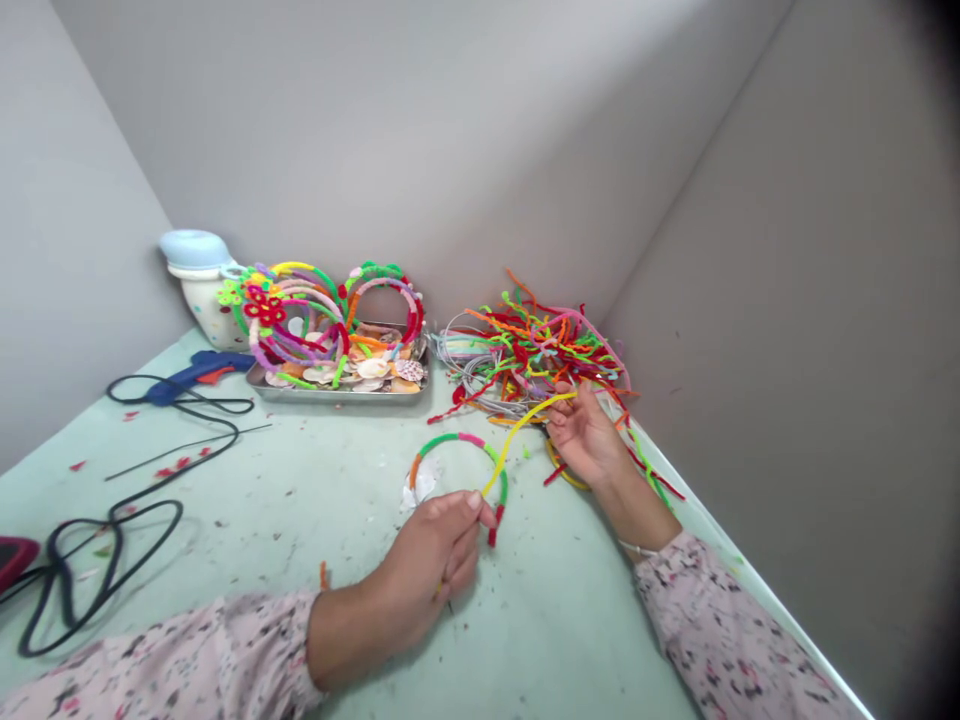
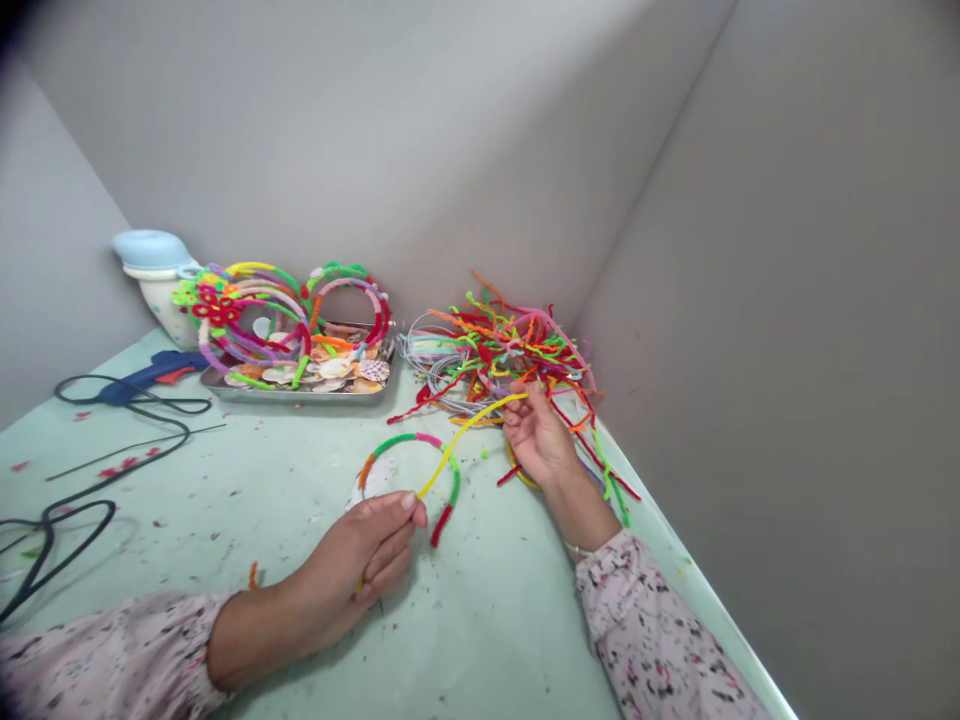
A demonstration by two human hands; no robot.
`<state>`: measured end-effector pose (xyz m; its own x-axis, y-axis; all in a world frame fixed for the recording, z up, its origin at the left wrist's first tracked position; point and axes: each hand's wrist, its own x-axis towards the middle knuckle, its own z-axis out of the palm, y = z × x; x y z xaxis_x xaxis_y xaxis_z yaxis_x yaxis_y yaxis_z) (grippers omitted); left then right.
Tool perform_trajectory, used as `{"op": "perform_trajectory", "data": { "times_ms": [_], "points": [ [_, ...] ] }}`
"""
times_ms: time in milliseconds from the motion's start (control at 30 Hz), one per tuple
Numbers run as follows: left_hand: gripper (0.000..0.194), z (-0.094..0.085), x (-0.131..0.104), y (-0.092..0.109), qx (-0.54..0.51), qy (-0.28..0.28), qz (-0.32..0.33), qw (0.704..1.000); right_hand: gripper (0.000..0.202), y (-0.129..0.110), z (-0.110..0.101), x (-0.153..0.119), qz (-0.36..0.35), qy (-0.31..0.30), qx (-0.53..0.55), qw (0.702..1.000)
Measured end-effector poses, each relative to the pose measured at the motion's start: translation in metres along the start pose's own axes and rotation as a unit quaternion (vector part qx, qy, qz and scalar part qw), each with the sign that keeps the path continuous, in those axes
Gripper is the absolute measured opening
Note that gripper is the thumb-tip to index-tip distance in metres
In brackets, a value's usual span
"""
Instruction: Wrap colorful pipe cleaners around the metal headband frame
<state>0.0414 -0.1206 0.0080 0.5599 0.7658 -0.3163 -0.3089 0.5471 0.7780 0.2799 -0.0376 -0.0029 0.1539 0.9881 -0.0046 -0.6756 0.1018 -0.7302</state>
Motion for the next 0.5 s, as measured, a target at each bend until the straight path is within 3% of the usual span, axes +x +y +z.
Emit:
{"op": "perform_trajectory", "data": {
  "times_ms": [200,500],
  "points": [
    [0.028,0.0010,-0.0011,0.0022,0.006,0.008,-0.020,1.000,0.021,-0.0013,-0.0051,0.0047,-0.050,0.036,0.004,0.998],
    [0.030,-0.0014,-0.0017,-0.0015,0.043,-0.026,-0.034,0.998,0.010,-0.0061,-0.0079,0.0101,-0.085,0.160,0.021,0.983]
  ]
}}
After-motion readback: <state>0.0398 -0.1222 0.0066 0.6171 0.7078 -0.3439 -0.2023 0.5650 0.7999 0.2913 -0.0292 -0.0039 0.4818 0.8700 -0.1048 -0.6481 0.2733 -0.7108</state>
